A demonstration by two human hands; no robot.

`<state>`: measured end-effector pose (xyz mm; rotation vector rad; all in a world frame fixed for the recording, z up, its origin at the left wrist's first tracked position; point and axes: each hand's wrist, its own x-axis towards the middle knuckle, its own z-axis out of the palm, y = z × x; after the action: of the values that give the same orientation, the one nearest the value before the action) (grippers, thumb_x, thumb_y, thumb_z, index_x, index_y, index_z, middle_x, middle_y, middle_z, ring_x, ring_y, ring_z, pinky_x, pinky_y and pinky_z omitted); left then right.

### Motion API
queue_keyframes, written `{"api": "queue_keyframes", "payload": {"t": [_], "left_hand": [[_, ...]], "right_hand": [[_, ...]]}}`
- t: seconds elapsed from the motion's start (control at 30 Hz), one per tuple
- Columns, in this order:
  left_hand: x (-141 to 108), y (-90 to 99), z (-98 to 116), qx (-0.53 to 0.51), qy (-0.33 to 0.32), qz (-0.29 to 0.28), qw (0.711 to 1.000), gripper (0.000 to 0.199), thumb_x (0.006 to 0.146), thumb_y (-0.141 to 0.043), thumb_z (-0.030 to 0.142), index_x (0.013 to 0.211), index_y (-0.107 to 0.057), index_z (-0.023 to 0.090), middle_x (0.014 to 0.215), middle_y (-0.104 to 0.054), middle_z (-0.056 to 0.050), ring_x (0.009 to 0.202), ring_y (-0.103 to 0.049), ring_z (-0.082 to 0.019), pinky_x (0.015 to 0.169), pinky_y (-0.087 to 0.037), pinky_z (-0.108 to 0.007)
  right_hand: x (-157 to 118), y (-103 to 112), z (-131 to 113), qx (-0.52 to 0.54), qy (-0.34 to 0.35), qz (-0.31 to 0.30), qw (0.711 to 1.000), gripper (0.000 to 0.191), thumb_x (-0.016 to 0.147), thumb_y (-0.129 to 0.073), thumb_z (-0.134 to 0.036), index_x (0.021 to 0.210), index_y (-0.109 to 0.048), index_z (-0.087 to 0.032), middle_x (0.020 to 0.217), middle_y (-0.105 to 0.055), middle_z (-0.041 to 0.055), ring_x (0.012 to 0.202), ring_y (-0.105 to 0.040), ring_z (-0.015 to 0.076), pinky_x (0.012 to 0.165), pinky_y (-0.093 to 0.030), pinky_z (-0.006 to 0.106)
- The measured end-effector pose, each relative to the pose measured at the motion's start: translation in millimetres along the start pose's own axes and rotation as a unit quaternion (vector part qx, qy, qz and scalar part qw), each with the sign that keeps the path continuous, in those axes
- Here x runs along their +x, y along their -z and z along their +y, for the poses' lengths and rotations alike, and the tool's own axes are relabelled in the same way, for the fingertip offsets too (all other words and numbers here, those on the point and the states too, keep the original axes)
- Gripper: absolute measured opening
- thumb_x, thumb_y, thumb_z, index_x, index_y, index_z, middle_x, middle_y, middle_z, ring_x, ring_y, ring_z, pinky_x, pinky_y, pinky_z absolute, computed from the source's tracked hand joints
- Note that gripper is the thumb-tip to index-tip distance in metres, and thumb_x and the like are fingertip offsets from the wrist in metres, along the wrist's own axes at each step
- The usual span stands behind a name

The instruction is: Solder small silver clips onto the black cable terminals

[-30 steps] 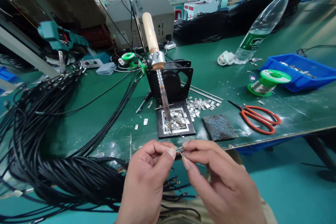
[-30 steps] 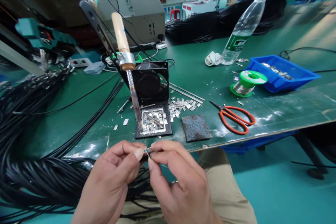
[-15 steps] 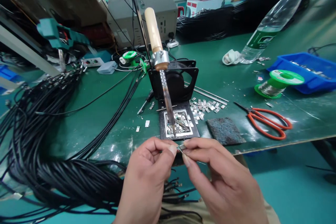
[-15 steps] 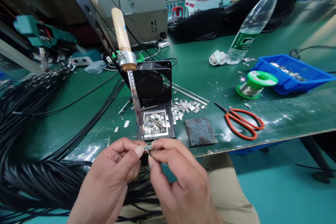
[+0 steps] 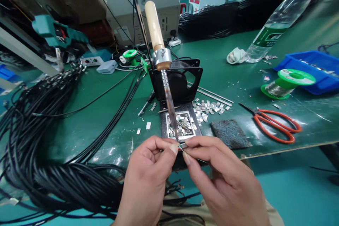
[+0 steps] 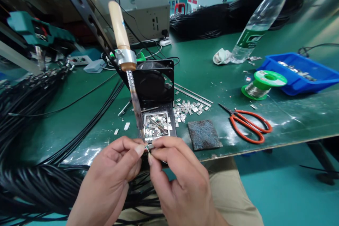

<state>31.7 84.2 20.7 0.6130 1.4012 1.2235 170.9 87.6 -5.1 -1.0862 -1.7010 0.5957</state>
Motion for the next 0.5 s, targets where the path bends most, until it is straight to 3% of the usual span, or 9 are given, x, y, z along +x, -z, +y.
{"api": "queue_keyframes", "payload": {"t": [0.37,0.5], "left_hand": [[1.1,1.5,2.2,0.003,-0.020,-0.004,1.000,0.023,0.077,-0.082,0.029,0.066,-0.065,0.017,0.057,-0.047,0.007,0.050,-0.029,-0.006,0.045,-0.029,-0.017],[2.7,0.8,1.3,0.001,-0.028,-0.002,1.000,0.022,0.078,-0.081,0.028,0.067,-0.066,0.017,0.059,-0.050,0.006,0.050,-0.030,-0.006,0.045,-0.030,-0.016]], "right_hand": [[3.7,-2.8,-1.1,-0.003,0.006,0.000,1.000,0.012,0.094,-0.064,-0.010,0.091,-0.069,-0.020,0.102,-0.073,0.0023,0.093,-0.073,0.0093,0.089,-0.060,0.016],[5.3,-2.1,-1.7,0.001,0.016,0.003,1.000,0.013,0.094,-0.063,-0.009,0.091,-0.070,-0.020,0.102,-0.072,0.0005,0.094,-0.072,0.0061,0.091,-0.056,0.011]]}}
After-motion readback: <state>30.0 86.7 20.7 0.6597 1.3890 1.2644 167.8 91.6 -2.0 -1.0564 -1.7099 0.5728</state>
